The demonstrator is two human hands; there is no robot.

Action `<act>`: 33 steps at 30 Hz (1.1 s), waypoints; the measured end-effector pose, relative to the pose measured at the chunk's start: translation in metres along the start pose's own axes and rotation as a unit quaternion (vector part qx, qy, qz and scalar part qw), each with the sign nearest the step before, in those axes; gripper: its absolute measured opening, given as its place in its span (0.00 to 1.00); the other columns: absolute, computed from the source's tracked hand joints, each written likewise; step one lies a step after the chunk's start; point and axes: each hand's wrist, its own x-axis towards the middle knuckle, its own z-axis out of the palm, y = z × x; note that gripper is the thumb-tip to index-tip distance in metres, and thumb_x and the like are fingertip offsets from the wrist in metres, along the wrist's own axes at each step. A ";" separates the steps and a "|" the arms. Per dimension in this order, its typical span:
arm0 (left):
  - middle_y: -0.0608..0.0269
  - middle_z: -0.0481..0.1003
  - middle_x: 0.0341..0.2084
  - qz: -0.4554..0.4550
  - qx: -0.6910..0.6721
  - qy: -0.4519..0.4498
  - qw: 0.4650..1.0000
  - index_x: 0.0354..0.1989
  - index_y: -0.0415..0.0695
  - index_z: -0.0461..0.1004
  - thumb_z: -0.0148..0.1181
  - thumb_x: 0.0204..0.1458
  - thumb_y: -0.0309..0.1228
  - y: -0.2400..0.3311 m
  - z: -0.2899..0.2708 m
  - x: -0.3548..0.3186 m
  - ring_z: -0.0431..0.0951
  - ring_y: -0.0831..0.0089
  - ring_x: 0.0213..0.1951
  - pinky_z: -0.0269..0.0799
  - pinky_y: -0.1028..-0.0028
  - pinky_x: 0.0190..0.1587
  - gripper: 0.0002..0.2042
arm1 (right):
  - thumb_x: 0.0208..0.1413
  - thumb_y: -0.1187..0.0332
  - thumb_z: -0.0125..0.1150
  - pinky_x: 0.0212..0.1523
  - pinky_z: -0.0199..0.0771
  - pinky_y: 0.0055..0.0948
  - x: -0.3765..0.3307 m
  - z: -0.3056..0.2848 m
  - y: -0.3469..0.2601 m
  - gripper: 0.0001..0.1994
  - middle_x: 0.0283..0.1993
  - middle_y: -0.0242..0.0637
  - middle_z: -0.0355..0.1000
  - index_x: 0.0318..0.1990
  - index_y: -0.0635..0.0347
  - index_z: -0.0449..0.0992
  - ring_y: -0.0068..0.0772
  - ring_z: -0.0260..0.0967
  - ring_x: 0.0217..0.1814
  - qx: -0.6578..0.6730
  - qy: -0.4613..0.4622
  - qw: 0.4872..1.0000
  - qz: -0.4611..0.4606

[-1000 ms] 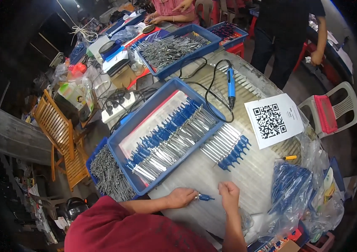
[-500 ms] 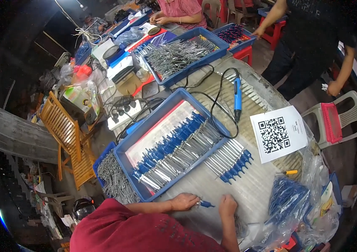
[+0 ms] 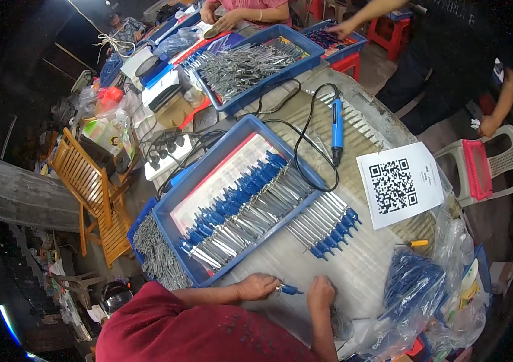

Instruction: Manual assembly of small metal pins into plastic handles at a factory workstation.

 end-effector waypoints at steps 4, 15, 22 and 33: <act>0.60 0.65 0.21 0.016 0.000 -0.003 1.000 0.36 0.41 0.66 0.48 0.42 0.30 -0.001 0.005 0.001 0.70 0.66 0.25 0.67 0.68 0.26 0.11 | 0.50 0.68 0.47 0.29 0.62 0.46 -0.001 0.001 0.004 0.09 0.23 0.50 0.66 0.23 0.63 0.66 0.54 0.64 0.27 -0.013 -0.004 1.000 0.014; 0.59 0.65 0.21 0.013 -0.015 0.006 1.000 0.34 0.42 0.65 0.52 0.41 0.28 -0.005 0.001 0.004 0.68 0.63 0.23 0.65 0.67 0.24 0.10 | 0.50 0.69 0.49 0.26 0.62 0.44 0.002 -0.002 -0.004 0.09 0.21 0.52 0.64 0.22 0.64 0.66 0.55 0.63 0.26 0.036 0.066 0.996 -0.041; 0.59 0.63 0.19 0.033 0.004 0.032 0.999 0.31 0.41 0.65 0.55 0.37 0.25 0.000 0.001 0.007 0.67 0.64 0.21 0.64 0.68 0.22 0.11 | 0.49 0.69 0.50 0.27 0.63 0.43 -0.003 0.002 -0.001 0.08 0.22 0.50 0.66 0.23 0.63 0.66 0.53 0.64 0.26 0.032 0.087 0.996 -0.018; 0.58 0.66 0.21 0.037 0.028 0.038 0.998 0.34 0.40 0.66 0.57 0.37 0.25 0.001 0.002 0.004 0.69 0.62 0.22 0.66 0.68 0.23 0.13 | 0.48 0.69 0.51 0.28 0.68 0.41 -0.004 0.004 -0.001 0.08 0.23 0.49 0.68 0.22 0.63 0.66 0.50 0.67 0.25 0.003 0.074 0.997 -0.028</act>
